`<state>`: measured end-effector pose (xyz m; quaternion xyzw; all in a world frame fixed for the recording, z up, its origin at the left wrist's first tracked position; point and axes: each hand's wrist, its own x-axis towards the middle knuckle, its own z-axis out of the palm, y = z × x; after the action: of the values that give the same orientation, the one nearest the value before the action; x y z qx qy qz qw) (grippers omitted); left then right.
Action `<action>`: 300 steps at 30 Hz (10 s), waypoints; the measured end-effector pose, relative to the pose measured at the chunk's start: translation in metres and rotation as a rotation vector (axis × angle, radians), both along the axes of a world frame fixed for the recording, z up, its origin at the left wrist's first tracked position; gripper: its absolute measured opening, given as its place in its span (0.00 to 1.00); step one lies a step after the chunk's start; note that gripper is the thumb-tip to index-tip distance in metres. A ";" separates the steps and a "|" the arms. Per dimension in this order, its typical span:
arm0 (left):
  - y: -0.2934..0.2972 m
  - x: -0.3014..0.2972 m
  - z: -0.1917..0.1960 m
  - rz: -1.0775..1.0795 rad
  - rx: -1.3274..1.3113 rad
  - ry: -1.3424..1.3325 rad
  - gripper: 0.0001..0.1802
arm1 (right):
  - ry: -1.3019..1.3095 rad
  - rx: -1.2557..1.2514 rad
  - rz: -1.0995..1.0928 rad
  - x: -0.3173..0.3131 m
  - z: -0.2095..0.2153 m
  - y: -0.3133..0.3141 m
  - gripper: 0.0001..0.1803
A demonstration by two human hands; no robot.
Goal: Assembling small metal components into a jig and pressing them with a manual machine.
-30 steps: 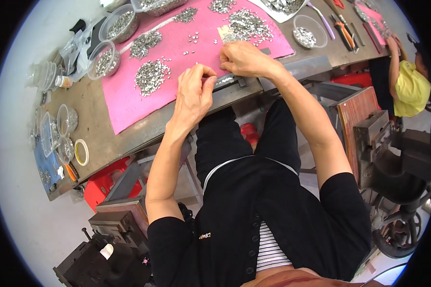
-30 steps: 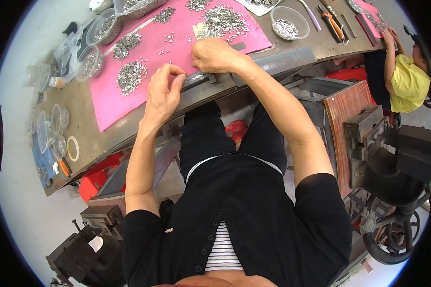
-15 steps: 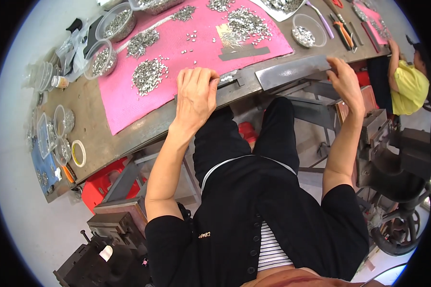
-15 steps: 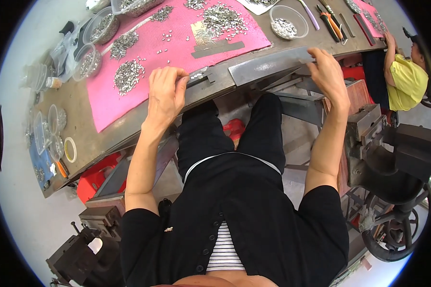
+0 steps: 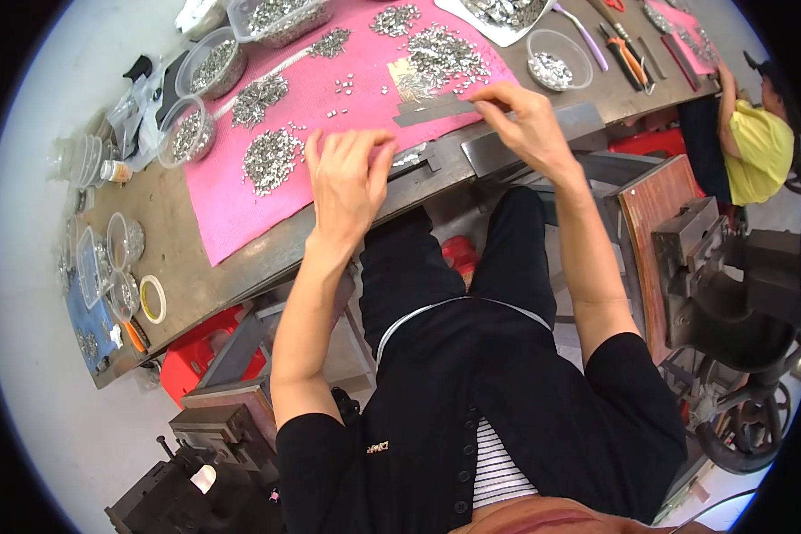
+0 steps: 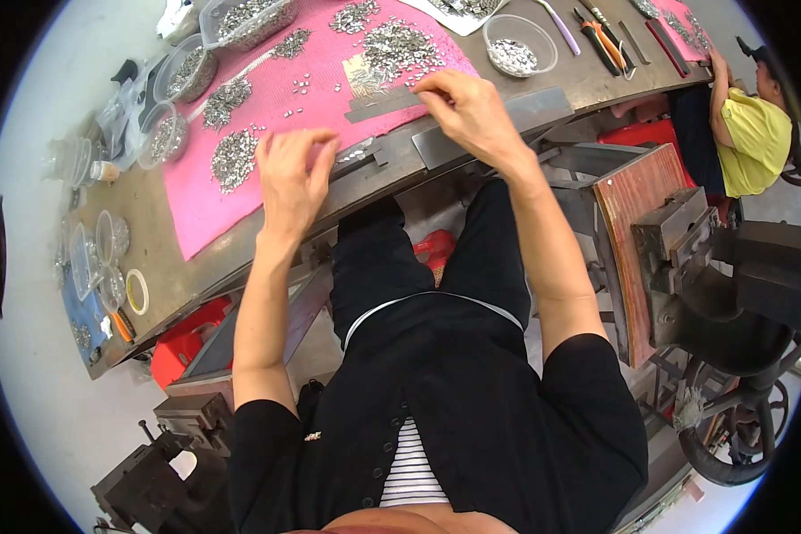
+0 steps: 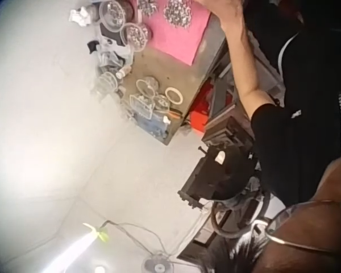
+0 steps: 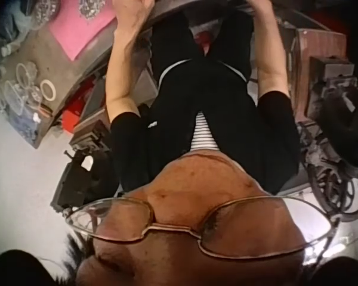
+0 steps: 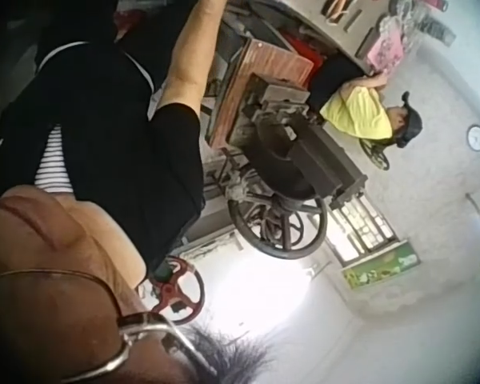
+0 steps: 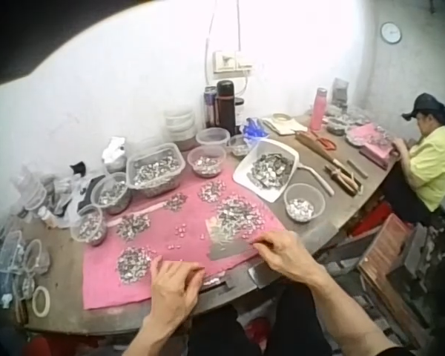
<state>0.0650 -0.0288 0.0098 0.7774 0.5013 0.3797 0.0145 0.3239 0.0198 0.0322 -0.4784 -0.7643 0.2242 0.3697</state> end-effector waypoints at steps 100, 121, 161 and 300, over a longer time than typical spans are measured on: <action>-0.016 0.005 -0.011 -0.006 -0.091 -0.150 0.03 | 0.243 -0.073 0.113 -0.049 -0.015 -0.007 0.05; -0.022 0.007 -0.014 -0.024 -0.125 -0.272 0.05 | 0.157 0.079 0.187 -0.074 -0.043 -0.032 0.03; -0.036 0.015 -0.029 0.127 0.059 -0.116 0.19 | -0.224 0.406 0.236 -0.043 -0.040 0.052 0.06; -0.008 -0.075 -0.019 0.220 -0.085 -0.043 0.06 | -0.141 0.521 0.353 -0.121 -0.034 -0.034 0.09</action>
<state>-0.0103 -0.0368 -0.0093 0.7080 0.5990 0.3739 0.0161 0.2029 -0.0140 -0.0022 -0.2422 -0.8908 0.0479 0.3813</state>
